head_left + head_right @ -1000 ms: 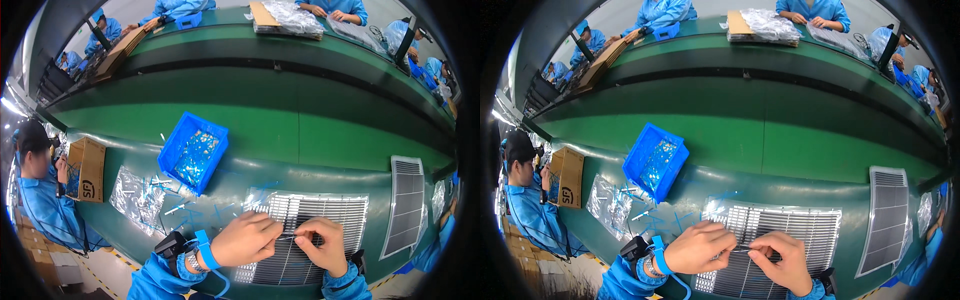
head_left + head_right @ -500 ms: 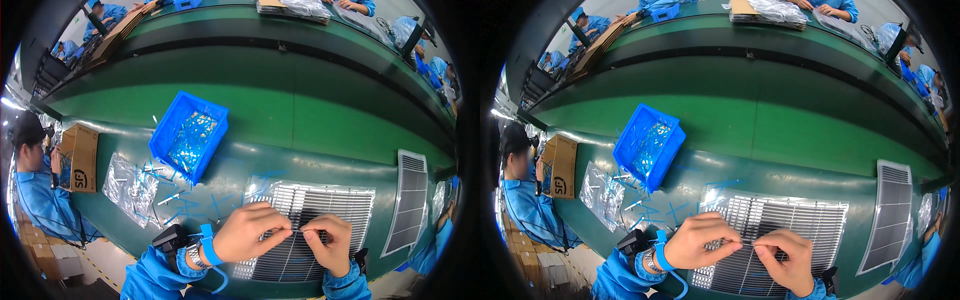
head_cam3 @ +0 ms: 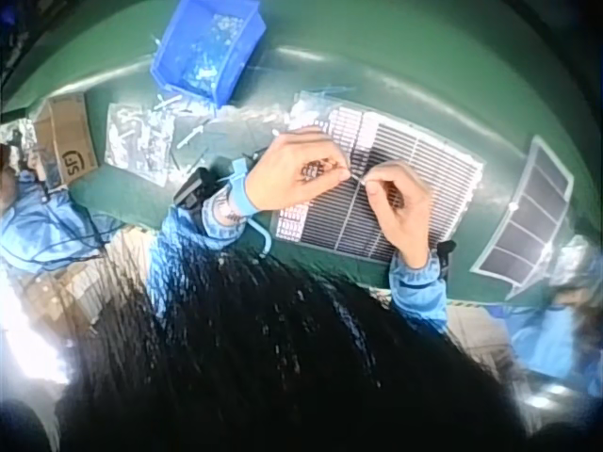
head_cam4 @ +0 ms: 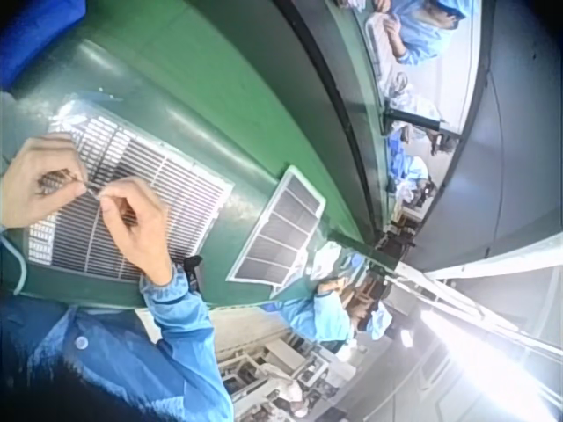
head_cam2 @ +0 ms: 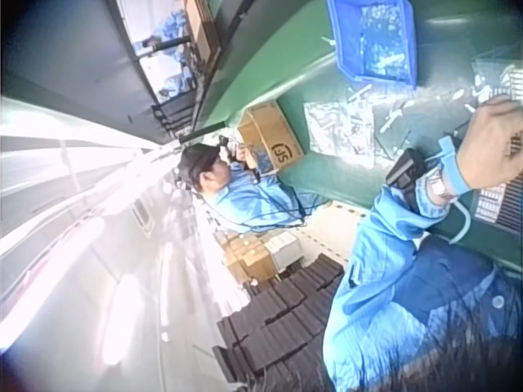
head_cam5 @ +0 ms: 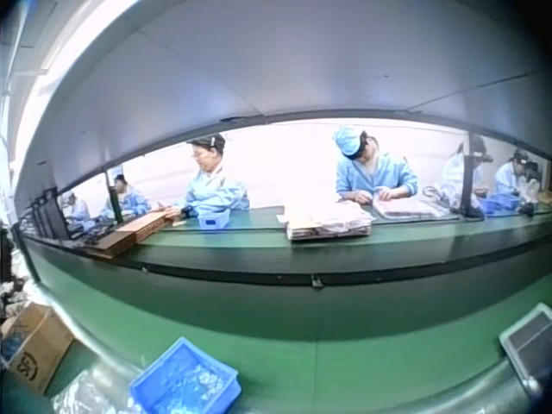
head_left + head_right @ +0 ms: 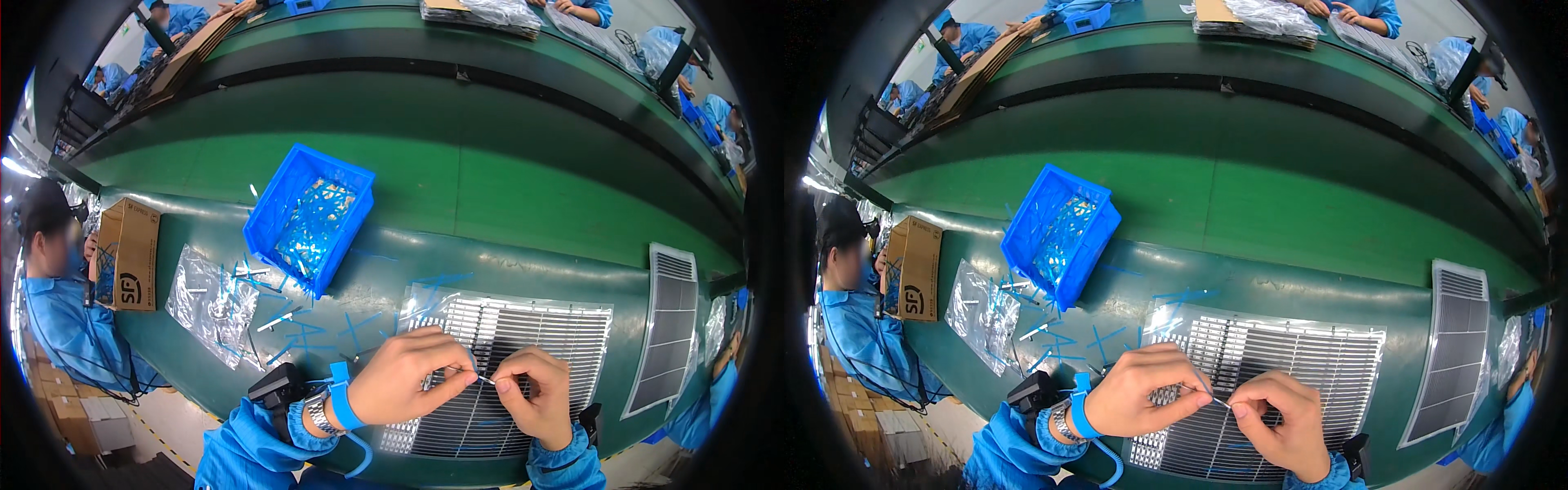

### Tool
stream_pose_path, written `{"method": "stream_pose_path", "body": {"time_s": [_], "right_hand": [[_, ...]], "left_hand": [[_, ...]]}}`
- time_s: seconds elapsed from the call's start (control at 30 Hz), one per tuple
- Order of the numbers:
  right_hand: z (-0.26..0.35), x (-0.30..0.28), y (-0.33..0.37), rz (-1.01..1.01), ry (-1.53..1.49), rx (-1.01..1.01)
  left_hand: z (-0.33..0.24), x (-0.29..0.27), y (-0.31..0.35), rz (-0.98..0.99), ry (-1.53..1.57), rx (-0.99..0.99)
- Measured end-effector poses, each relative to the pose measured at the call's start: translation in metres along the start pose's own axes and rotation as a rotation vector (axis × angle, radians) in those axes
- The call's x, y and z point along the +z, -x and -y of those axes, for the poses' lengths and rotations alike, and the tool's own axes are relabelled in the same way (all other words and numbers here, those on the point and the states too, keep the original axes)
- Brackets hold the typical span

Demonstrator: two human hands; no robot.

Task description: Assemble small solar panel components by placing narrow strips onto a grid.

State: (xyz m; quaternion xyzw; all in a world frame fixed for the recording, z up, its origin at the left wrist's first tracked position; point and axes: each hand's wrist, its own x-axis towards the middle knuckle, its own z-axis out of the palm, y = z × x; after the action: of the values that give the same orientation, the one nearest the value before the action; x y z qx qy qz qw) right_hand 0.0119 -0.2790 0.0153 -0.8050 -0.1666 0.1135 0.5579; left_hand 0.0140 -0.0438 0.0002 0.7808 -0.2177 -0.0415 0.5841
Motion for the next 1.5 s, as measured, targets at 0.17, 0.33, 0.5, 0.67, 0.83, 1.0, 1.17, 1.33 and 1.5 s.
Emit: {"method": "stream_pose_path", "body": {"time_s": [0.17,0.33,0.5,0.67,0.83,1.0,1.17,1.33,1.5], "right_hand": [[-0.005,-0.004,0.003,0.101,-0.276,0.082],[-0.005,-0.006,0.005,0.166,-0.466,0.163],[-0.006,0.001,0.008,0.151,-0.522,0.191],[-0.008,0.003,0.008,0.163,-0.512,0.227],[-0.001,0.000,0.000,-0.027,-0.030,-0.063],[0.000,-0.002,0.013,-0.224,0.154,-0.227],[-0.003,0.001,0.011,-0.205,0.246,-0.331],[-0.001,-0.005,0.010,-0.274,0.292,-0.388],[-0.008,-0.015,0.008,-0.545,0.355,-0.386]], "left_hand": [[0.000,0.000,0.000,0.057,0.146,0.011],[-0.001,0.006,0.004,0.161,0.411,-0.018],[-0.007,0.010,0.005,0.131,0.517,-0.031],[-0.004,0.010,0.009,0.193,0.578,-0.089],[-0.003,0.007,0.013,0.115,0.710,-0.176],[0.000,0.005,0.011,0.140,0.710,-0.273],[0.005,0.007,0.014,0.158,0.692,-0.245],[-0.006,0.003,0.008,0.142,0.669,-0.259],[-0.037,-0.039,0.005,-0.020,0.313,-0.211]]}}
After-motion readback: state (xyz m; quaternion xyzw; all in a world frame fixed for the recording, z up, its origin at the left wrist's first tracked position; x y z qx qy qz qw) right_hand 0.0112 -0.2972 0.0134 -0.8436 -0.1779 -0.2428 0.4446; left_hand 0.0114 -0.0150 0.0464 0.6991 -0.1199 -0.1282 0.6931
